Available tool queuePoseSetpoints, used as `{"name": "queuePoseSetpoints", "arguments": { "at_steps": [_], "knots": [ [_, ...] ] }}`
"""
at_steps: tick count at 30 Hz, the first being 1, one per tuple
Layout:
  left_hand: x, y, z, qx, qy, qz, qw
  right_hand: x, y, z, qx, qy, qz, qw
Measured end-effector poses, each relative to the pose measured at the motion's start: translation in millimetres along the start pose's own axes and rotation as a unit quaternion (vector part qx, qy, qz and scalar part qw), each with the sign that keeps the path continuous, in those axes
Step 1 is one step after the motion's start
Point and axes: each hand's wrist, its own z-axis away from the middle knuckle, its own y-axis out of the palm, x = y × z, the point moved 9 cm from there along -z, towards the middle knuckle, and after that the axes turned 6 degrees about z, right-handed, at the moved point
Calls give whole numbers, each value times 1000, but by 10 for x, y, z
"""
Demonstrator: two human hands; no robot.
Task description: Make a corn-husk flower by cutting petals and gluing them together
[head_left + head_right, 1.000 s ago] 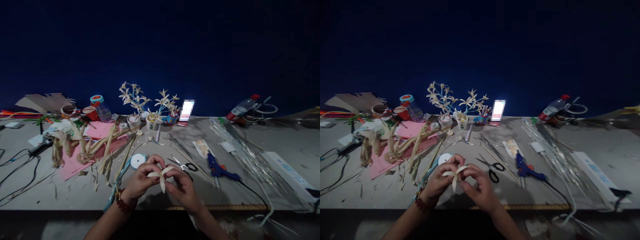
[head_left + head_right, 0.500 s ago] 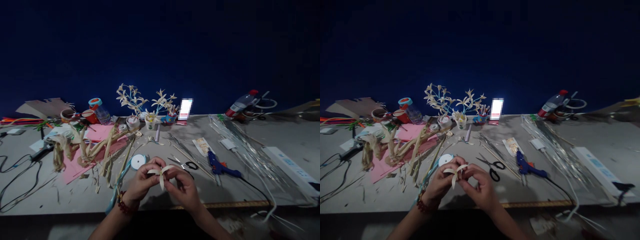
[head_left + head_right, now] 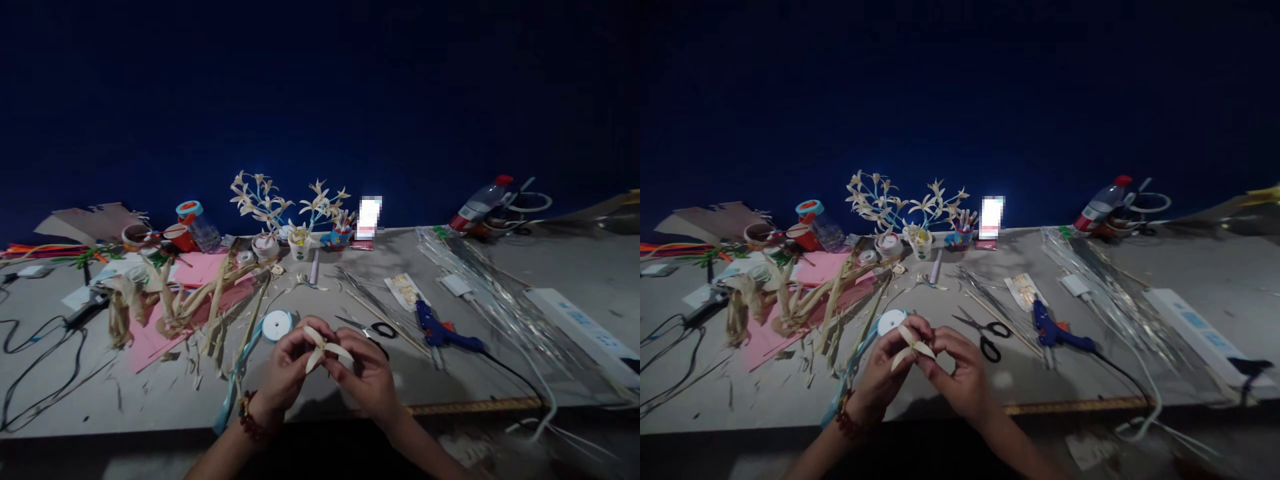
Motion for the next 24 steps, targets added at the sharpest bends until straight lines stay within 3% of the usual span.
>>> {"name": "queuePoseSetpoints", "arguments": {
  "at_steps": [24],
  "knots": [
    [-130, -62, 12, -22, 84, -77, 993, -59, 36, 38, 8, -1, -17, 1000]
  ]
}}
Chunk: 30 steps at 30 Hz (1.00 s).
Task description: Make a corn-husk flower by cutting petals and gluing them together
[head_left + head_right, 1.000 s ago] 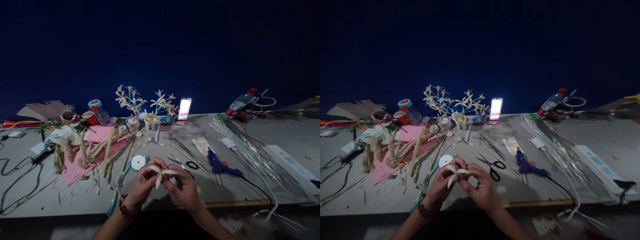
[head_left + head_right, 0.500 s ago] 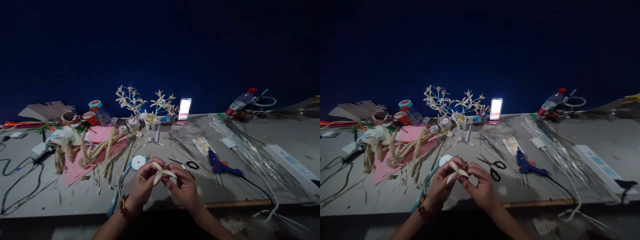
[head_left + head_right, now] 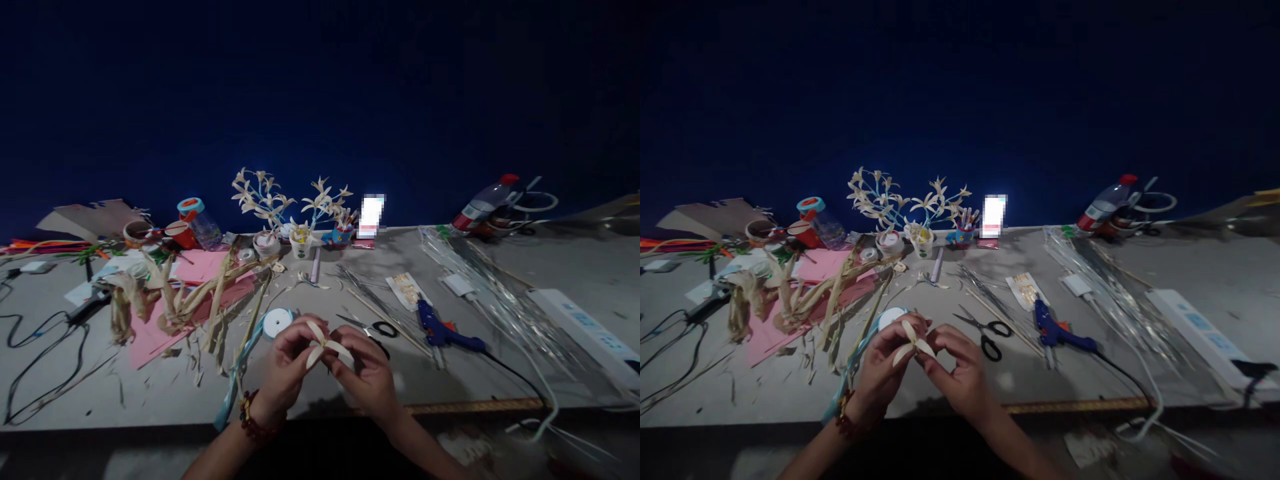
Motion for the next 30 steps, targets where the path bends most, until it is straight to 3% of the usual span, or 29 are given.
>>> {"name": "queuePoseSetpoints", "arguments": {
  "at_steps": [22, 30],
  "knots": [
    [-20, -36, 0, -16, 27, -5, 999, 3, -6, -2, 1, -9, 19, 1000],
    [124, -33, 29, -15, -30, 11, 999, 73, -53, -23, -20, -34, 55, 998]
  ]
}}
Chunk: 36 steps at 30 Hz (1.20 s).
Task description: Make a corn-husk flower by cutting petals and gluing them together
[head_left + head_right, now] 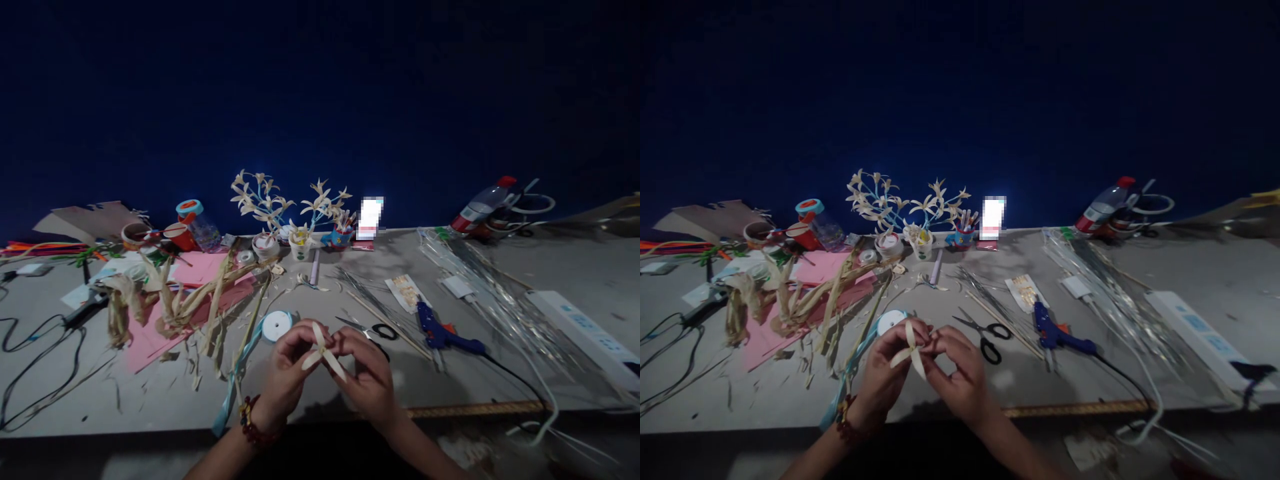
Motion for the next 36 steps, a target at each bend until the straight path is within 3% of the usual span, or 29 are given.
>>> {"name": "queuePoseSetpoints", "arguments": {
  "at_steps": [10, 17, 23, 33, 36],
  "knots": [
    [87, -68, 74, -25, -12, -14, 1000, -38, 39, 16, -5, 17, 11, 1000],
    [120, -98, 66, -87, -45, 7, 995, -140, 39, 47, -37, 55, 36, 997],
    [147, -123, 74, -108, -51, 14, 993, -181, 63, 49, -38, 74, 17, 996],
    [69, -328, 85, -177, 2, 13, 984, -465, 66, 124, -56, 162, -12, 985],
    [43, -481, 65, -205, 18, 7, 978, -538, 62, 131, -58, 183, -21, 981]
  ]
}}
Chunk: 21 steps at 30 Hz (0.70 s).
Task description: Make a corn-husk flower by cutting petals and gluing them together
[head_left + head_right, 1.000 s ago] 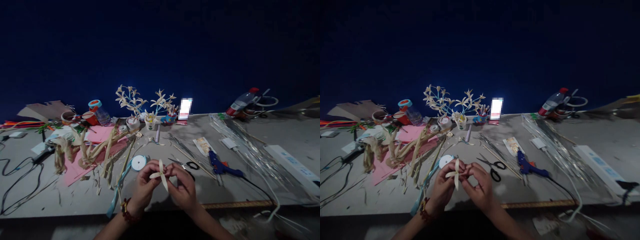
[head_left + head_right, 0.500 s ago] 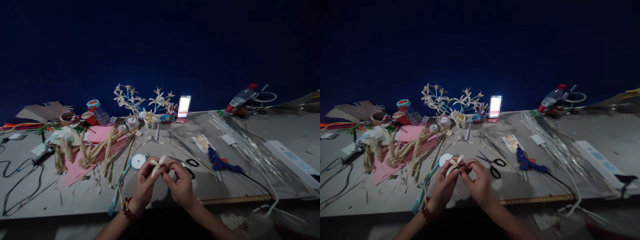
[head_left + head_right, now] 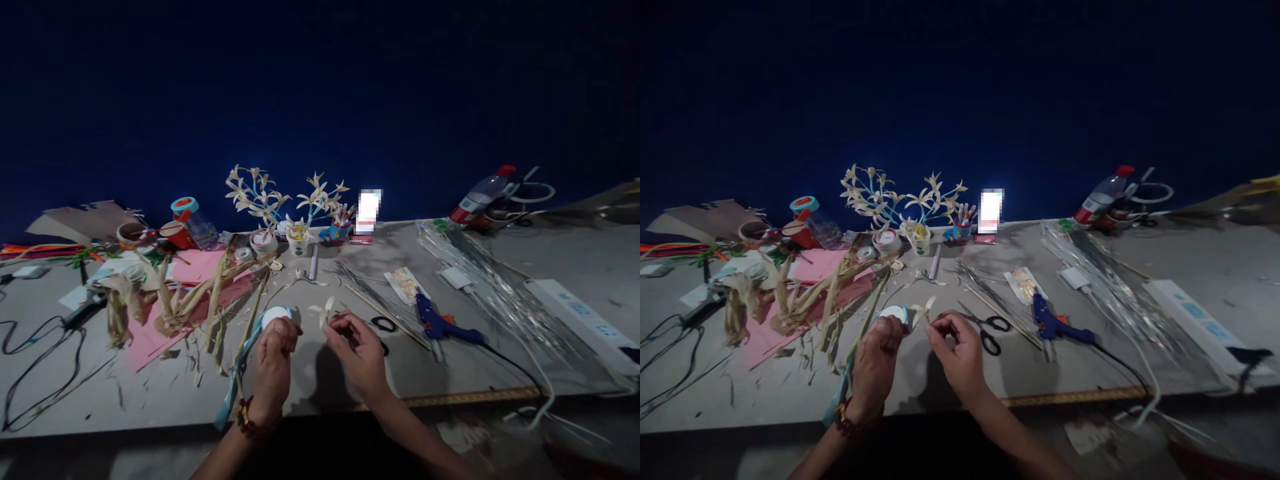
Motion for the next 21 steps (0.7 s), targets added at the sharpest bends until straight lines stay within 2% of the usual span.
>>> {"name": "queuePoseSetpoints", "arguments": {
  "at_steps": [4, 7, 9, 11, 13, 18, 21],
  "knots": [
    [6, -262, -115, -67, -1, 3, 998, -33, -8, -11, -6, 13, -14, 1000],
    [22, -333, -122, -82, -12, -27, 996, -39, 26, -3, 4, 16, -9, 1000],
    [50, -250, -88, -45, -21, -66, 997, -31, 61, 3, 15, 10, 0, 1000],
    [89, -90, -35, 18, -22, -94, 995, -18, 96, 6, 27, 0, 8, 1000],
    [114, 37, 17, 55, -13, -100, 993, 0, 124, 10, 33, -14, 14, 999],
    [200, 127, 58, 46, -42, -70, 996, 114, 153, 51, 16, -61, 61, 996],
    [243, 107, 57, 28, -73, -46, 996, 190, 98, 68, 43, -106, 107, 988]
  ]
}}
